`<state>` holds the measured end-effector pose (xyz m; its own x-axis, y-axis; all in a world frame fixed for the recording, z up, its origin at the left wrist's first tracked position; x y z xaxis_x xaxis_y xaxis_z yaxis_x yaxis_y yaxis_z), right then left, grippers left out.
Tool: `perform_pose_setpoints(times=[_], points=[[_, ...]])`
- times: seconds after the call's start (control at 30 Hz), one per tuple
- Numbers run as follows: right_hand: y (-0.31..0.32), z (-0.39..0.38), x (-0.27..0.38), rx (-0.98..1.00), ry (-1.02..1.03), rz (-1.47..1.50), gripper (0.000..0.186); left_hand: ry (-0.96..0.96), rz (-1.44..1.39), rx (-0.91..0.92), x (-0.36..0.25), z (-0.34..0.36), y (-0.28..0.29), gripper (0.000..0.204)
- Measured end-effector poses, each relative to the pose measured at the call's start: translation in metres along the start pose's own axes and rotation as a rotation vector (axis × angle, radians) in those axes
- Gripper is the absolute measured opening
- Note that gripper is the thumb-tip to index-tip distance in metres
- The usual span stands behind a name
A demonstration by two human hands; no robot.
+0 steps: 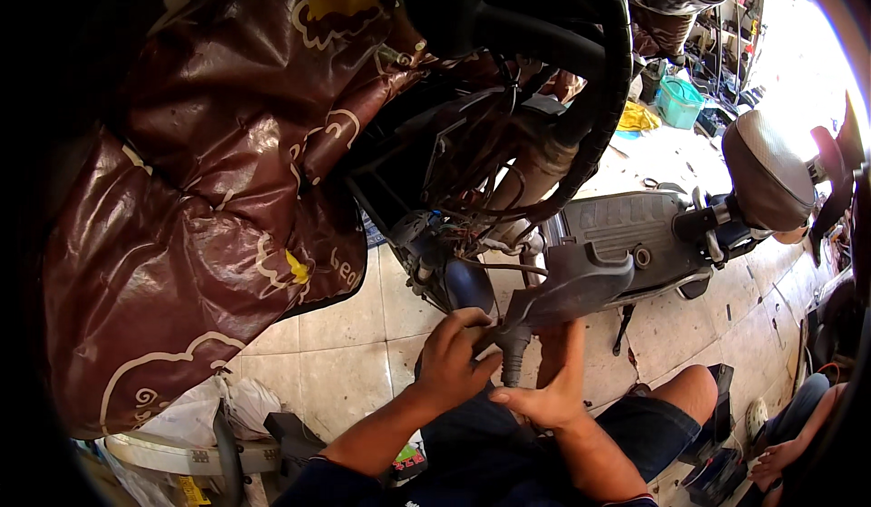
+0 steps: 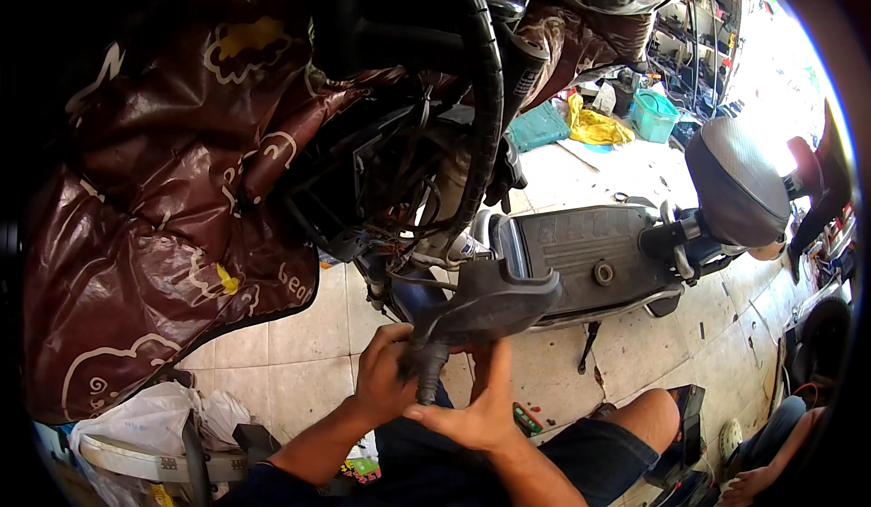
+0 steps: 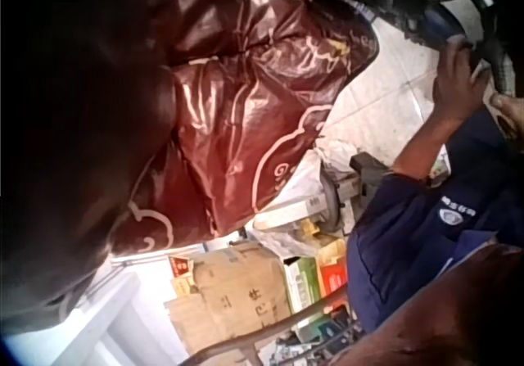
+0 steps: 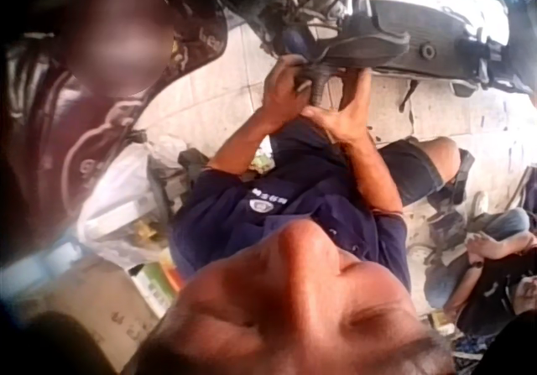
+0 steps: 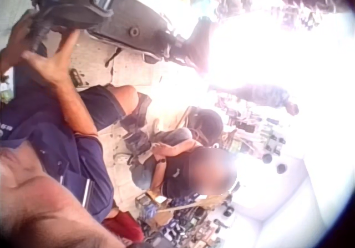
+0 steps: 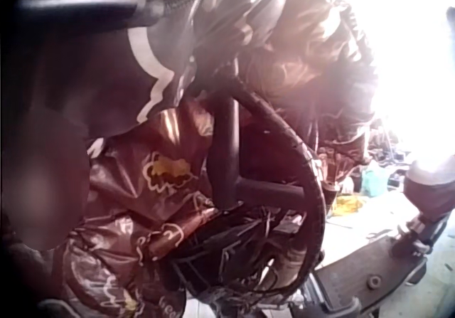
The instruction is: The person repairs the wiring of a scooter in a workshop. They strip the ends of wires, twist them together, and wrap the connections with electrical tape. The person also handles a black plastic cover, attempting to fit it onto the scooter's frame.
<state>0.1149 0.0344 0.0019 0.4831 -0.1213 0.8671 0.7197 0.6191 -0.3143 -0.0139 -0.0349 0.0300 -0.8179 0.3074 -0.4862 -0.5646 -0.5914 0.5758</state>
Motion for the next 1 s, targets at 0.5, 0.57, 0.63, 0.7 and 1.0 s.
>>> perform_pose_setpoints(times=[0.5,0.57,0.63,0.7,1.0], points=[[0.015,0.002,0.016,-0.068,0.095,0.014,0.125,0.103,-0.203,-0.261,0.084,0.071,-0.010,0.080],[0.018,0.006,0.010,-0.047,0.081,0.013,0.124,0.125,-0.110,-0.184,0.086,0.083,-0.008,0.075],[0.018,0.007,0.005,-0.033,0.075,-0.002,0.123,0.162,0.072,-0.091,0.076,0.096,0.000,0.070],[0.013,0.008,0.002,-0.023,0.082,-0.035,0.122,0.172,0.058,-0.120,0.083,0.096,-0.001,0.066],[0.010,0.011,-0.014,-0.021,0.048,-0.089,0.125,0.134,0.256,-0.088,0.082,0.094,0.005,0.071]])
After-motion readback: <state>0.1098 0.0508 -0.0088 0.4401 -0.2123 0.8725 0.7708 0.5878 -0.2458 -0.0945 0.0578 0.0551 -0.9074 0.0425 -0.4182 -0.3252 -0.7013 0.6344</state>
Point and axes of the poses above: each hand's wrist, its own z-axis towards the middle knuckle, its own y-axis out of the back of the hand, x = y × z, the point moved 10 cm from there along z, towards the middle knuckle, and after that the axes turned 6 degrees about z, right-handed, at the moved point
